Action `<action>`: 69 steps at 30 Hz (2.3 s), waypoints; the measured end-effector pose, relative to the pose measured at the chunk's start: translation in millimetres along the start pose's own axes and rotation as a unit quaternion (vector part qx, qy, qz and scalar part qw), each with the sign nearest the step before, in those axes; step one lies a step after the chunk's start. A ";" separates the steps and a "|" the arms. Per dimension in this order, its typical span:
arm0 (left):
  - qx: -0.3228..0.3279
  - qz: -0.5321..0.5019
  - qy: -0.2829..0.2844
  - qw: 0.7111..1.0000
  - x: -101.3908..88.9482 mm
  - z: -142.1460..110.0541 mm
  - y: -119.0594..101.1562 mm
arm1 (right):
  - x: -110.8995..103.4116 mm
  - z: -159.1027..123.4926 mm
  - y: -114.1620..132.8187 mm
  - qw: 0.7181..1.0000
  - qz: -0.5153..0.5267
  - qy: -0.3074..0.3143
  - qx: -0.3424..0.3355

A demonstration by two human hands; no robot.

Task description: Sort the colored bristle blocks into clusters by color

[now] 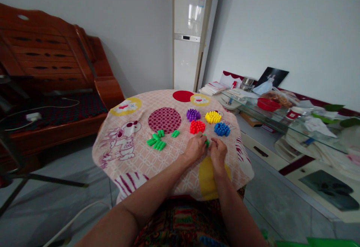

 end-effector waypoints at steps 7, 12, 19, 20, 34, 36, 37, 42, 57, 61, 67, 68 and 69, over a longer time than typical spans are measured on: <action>-0.031 -0.006 -0.058 0.998 -30.5 -15.0 15.0 | 0.7 -0.2 -4.1 1.000 0.010 -0.006 0.009; -0.145 0.064 0.025 0.987 -64.8 -44.4 74.6 | 2.6 0.8 -7.9 0.999 0.018 -0.005 0.025; -0.174 0.150 0.111 0.967 -91.0 -106.8 123.8 | 2.9 1.4 -7.1 0.999 0.009 -0.002 0.037; -0.163 0.155 0.107 0.968 -90.8 -111.4 123.4 | 3.0 1.3 -7.1 0.999 0.010 -0.002 0.038; -0.144 0.049 -0.041 0.988 -105.0 -74.0 106.0 | 4.2 1.3 -5.8 1.000 0.002 0.000 0.018; -0.132 0.020 -0.041 0.990 -96.5 -57.5 94.4 | 3.0 0.5 -4.2 1.000 -0.002 -0.004 0.009; -0.130 0.013 -0.036 0.991 -90.8 -49.6 88.6 | 2.6 0.2 -3.8 1.000 -0.003 -0.004 0.007; -0.126 0.005 -0.007 0.992 -59.1 -20.4 65.6 | 3.5 -0.6 -3.9 1.000 -0.009 0.007 0.012; -0.183 -0.069 0.000 0.981 -22.3 -23.0 70.5 | 1.6 -3.9 0.4 1.000 0.011 -0.010 -0.017; -0.187 -0.117 -0.045 0.974 -20.7 -22.2 72.5 | 0.5 -4.2 4.4 0.999 0.001 -0.018 -0.036; -0.179 -0.120 -0.059 0.975 -21.1 -23.2 70.9 | 1.9 -1.8 0.6 1.000 0.005 -0.013 -0.021; -0.180 -0.111 -0.059 0.976 -23.4 -24.0 72.2 | 2.0 -1.4 -0.3 1.000 0.007 -0.013 -0.017; -0.183 -0.099 -0.059 0.976 -26.9 -25.0 74.7 | 2.1 -1.2 -0.9 1.000 0.008 -0.013 -0.016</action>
Point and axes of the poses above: each hand's wrist, its own z-axis towards the middle knuckle, its own x-axis out of the palm, y = z × x, the point moved 9 cm from there along z, towards the middle knuckle, and after that the axes turned 12 degrees about x, right-handed, at the moved point
